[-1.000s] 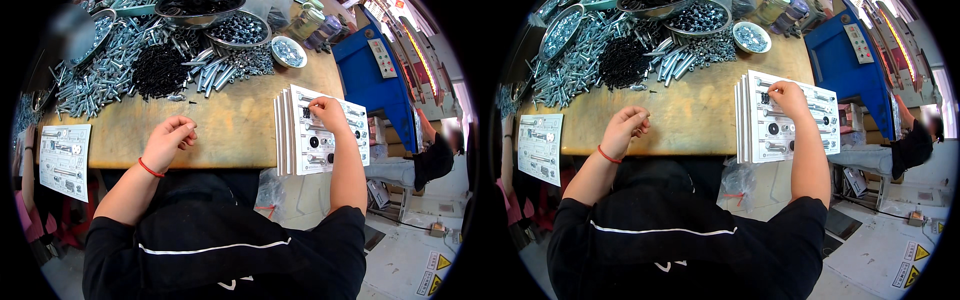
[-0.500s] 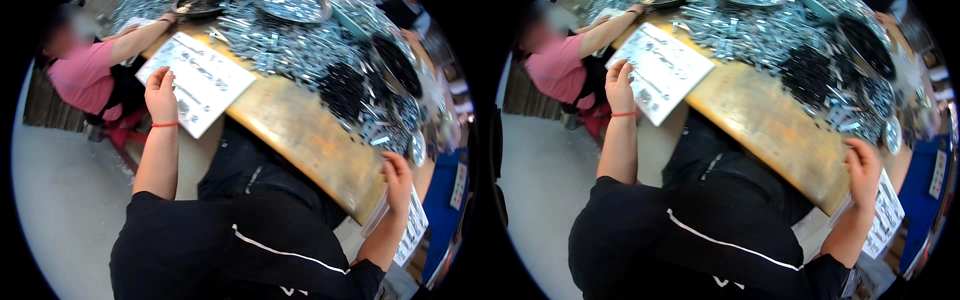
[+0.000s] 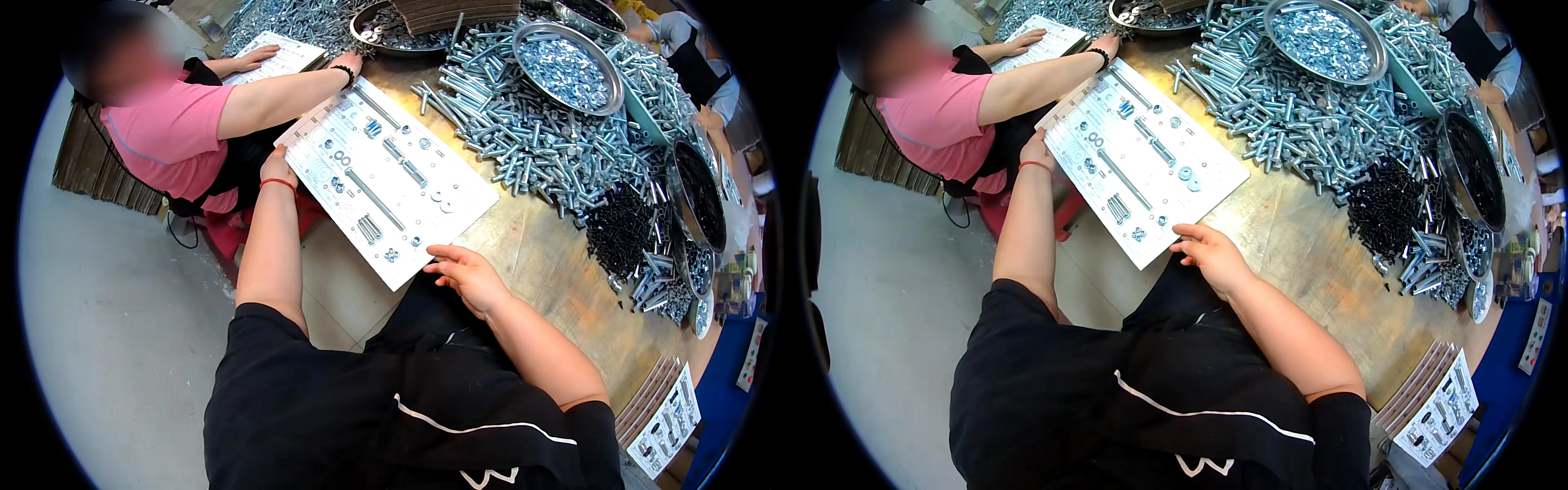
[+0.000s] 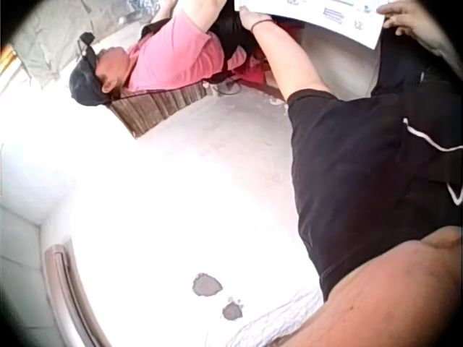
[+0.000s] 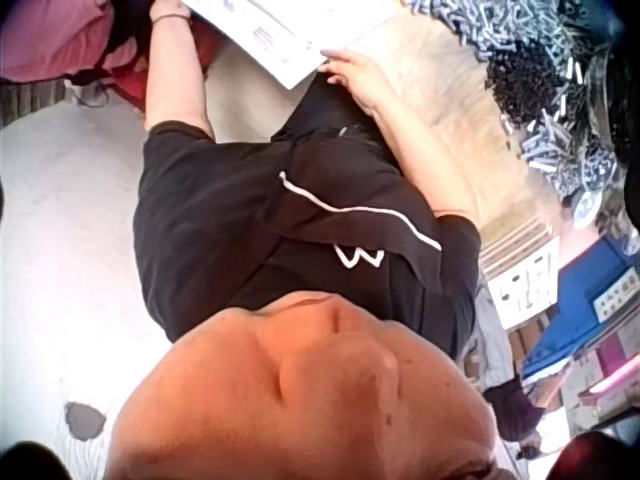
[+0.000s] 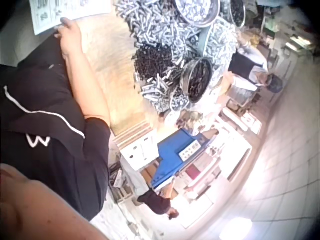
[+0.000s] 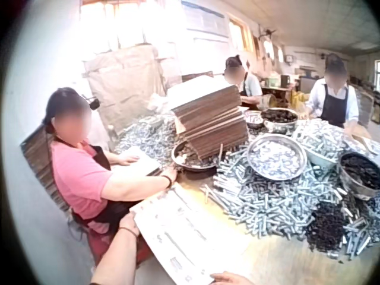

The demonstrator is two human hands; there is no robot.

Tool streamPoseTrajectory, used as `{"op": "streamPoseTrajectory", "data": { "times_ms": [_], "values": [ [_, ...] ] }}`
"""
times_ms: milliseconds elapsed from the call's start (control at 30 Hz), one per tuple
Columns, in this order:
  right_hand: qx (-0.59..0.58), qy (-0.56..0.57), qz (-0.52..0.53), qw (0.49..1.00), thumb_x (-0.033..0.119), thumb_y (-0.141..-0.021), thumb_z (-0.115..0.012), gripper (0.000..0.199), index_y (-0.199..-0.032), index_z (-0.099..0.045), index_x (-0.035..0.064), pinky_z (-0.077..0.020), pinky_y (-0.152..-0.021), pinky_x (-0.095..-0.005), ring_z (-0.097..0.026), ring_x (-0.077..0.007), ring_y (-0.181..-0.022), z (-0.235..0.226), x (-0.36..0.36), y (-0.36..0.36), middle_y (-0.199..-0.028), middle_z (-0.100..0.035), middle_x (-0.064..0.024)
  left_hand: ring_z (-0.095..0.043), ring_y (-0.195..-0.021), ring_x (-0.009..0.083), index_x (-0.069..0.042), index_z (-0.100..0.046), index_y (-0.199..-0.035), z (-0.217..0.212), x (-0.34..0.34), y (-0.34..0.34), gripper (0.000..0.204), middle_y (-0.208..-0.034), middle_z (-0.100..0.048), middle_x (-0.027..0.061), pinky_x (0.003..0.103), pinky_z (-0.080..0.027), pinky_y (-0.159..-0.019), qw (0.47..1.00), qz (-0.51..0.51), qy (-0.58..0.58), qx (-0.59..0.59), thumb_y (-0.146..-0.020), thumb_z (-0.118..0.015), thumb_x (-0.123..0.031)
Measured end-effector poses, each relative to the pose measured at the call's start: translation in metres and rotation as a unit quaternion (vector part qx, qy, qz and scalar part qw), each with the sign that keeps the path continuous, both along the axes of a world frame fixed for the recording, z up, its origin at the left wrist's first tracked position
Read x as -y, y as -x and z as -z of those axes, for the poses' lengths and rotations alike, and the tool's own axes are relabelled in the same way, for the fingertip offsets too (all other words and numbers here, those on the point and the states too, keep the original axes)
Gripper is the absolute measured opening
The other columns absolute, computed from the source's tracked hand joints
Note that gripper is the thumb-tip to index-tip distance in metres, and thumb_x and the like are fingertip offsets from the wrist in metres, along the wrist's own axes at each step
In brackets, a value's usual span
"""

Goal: The person sorts metal fasteners from piles on a table and places them into designated slots on a printed template. They repeatedly pick bolts, nuts, and washers, match them to the template, and stack completed sheets.

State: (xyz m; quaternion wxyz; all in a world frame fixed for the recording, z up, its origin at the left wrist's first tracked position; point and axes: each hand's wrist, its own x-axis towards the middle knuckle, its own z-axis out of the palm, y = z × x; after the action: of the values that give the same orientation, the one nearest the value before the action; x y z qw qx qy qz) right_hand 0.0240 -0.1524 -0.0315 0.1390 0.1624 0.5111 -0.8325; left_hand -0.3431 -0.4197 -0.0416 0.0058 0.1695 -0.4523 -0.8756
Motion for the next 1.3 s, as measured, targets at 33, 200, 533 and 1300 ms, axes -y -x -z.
{"op": "streamPoseTrajectory", "data": {
  "times_ms": [33, 200, 533, 1300],
  "values": [
    [0.005, -0.003, 0.009, 1.000, 0.003, -0.094, -0.052, 0.038, -0.131, -0.051, -0.0062, -0.0474, -0.082, -0.0246, -0.060, -0.0158, -0.109, 0.000, 0.001, -0.003, -0.129, -0.055, -0.0134, -0.063, -0.106, 0.0319, 0.011, -0.050, -0.123, -0.001, 0.000, -0.002, 0.029, -0.121, -0.059, 0.0223, 0.043, -0.052, -0.094, 1.000, 0.001, 0.027, -0.006, -0.102, -0.044, -0.008],
    [0.012, 0.002, 0.048, 0.999, 0.005, -0.094, -0.054, 0.036, -0.127, -0.055, -0.0068, -0.0472, -0.079, -0.0241, -0.061, -0.0150, -0.103, -0.009, 0.001, -0.022, -0.118, -0.062, -0.0126, -0.065, -0.093, 0.0247, 0.005, -0.057, -0.108, -0.011, 0.014, -0.017, 0.015, -0.104, -0.064, 0.0146, 0.033, -0.055, -0.083, 0.996, 0.040, 0.063, -0.051, -0.098, -0.051, -0.005],
    [0.131, -0.009, 0.179, 0.975, 0.008, -0.093, -0.051, 0.027, -0.116, -0.062, -0.0035, -0.0452, -0.074, -0.0222, -0.059, -0.0114, -0.087, -0.062, 0.025, -0.022, -0.100, -0.067, -0.0091, -0.064, -0.104, 0.0221, 0.005, -0.056, -0.116, -0.053, 0.041, 0.002, 0.024, -0.114, -0.065, 0.0151, 0.035, -0.051, -0.094, 0.928, 0.353, 0.121, 0.002, -0.096, -0.047, -0.002],
    [0.375, -0.570, 0.416, 0.602, 0.010, -0.086, -0.065, 0.013, -0.086, -0.065, -0.0035, -0.0462, -0.059, -0.0260, -0.059, -0.0105, -0.064, -0.117, 0.110, 0.039, -0.072, -0.063, -0.0045, -0.065, -0.073, 0.0087, 0.003, -0.064, -0.106, -0.058, 0.032, 0.074, 0.020, -0.091, -0.071, 0.0070, 0.020, -0.050, -0.065, 0.609, 0.764, 0.209, 0.051, -0.088, -0.067, -0.005]
  ]
}}
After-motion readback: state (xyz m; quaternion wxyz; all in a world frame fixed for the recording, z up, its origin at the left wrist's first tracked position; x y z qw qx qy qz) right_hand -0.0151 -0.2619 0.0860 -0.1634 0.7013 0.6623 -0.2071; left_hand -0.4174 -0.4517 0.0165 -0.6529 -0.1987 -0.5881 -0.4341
